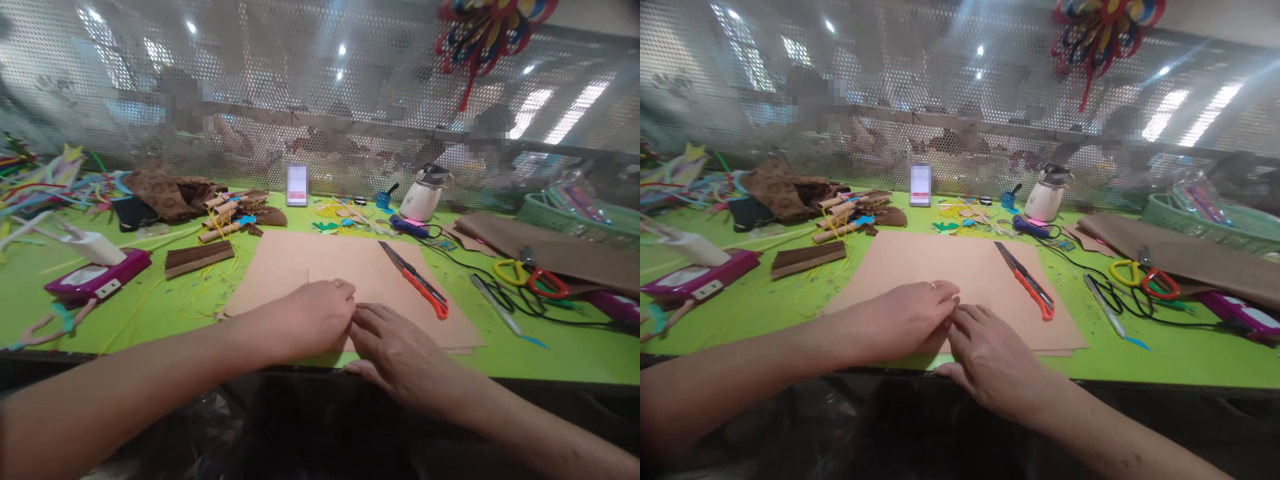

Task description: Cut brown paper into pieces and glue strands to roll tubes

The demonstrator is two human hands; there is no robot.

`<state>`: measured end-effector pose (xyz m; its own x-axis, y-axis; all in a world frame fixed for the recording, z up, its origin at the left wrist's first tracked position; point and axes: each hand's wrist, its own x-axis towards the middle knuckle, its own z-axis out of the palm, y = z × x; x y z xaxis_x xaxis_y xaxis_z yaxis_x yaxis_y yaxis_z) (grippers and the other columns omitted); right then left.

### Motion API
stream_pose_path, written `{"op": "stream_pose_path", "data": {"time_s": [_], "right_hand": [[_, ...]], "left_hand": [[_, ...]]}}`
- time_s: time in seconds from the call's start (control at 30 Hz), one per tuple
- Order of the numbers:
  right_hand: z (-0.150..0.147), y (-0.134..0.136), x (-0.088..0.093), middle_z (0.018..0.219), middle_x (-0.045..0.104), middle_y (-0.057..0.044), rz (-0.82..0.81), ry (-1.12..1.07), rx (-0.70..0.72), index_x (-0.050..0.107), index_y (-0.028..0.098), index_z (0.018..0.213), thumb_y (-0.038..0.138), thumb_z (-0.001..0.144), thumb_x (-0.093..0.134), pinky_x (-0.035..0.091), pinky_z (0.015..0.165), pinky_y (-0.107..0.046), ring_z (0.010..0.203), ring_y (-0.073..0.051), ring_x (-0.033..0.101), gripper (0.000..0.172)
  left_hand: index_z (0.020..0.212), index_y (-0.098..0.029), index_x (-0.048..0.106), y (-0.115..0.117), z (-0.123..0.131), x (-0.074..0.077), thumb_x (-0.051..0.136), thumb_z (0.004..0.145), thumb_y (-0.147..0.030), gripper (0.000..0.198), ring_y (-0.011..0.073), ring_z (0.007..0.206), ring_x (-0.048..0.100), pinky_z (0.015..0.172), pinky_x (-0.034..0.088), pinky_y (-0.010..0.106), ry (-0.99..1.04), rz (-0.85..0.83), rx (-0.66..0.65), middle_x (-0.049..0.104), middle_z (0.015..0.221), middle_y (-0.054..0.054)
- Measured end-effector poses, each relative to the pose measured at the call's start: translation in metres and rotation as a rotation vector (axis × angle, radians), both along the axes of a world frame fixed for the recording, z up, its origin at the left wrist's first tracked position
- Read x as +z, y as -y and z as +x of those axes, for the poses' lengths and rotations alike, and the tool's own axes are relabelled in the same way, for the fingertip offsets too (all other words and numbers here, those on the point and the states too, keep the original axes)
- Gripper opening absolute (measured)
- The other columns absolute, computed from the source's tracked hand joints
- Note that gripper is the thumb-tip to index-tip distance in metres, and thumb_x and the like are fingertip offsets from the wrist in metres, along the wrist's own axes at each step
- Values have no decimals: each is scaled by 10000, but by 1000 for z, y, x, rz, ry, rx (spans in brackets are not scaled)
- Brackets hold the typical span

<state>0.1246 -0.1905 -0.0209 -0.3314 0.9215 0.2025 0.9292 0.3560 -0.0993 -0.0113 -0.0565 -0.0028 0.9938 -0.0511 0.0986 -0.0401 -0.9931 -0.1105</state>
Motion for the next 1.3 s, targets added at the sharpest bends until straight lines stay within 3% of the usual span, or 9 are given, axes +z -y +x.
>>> {"op": "stream_pose_path", "data": {"time_s": [0.07,0.2,0.3,0.53,0.97,1.3], "right_hand": [[1,1,-2,1229,578,-180,21,4,10,581,81,1184,369,922,485,407,1028,-470,1196,-287,476,402],[2,4,-8,1293,556,-196,74,41,7,519,41,1286,377,942,439,396,1053,-470,1223,-291,474,487],[0,7,-11,1338,529,-190,82,58,-9,514,44,1301,437,933,440,376,1077,-469,1251,-294,461,543],[0,13,-15,1428,440,-163,59,100,-48,451,56,1364,568,894,434,320,1113,-491,1321,-298,391,695],[39,45,-33,1482,363,-127,67,98,-146,307,147,1450,481,896,494,301,1106,-538,1385,-253,292,674],[36,45,-35,1470,384,-116,94,114,-183,345,151,1432,481,906,475,361,1079,-521,1366,-256,332,635]], "left_hand": [[878,-112,644,14,-14,-9,471,861,-126,175,235,881,592,840,450,363,-20,58,11,662,905,122],[1060,-85,615,32,-32,-31,446,906,-210,261,280,1096,550,999,373,429,151,99,65,627,1136,187],[1178,-15,549,35,-34,-39,404,945,-328,417,311,1151,530,1031,350,447,235,117,117,582,1208,241],[1242,-6,515,35,-37,-34,407,942,-409,514,335,1209,505,1032,368,449,209,50,131,537,1274,269],[1129,-54,616,36,-41,-26,392,959,-343,403,288,1236,491,1042,399,407,188,-14,182,570,1275,196],[1187,-8,586,29,-67,-38,415,947,-251,382,289,1202,523,1027,440,420,266,77,216,589,1251,198]]}}
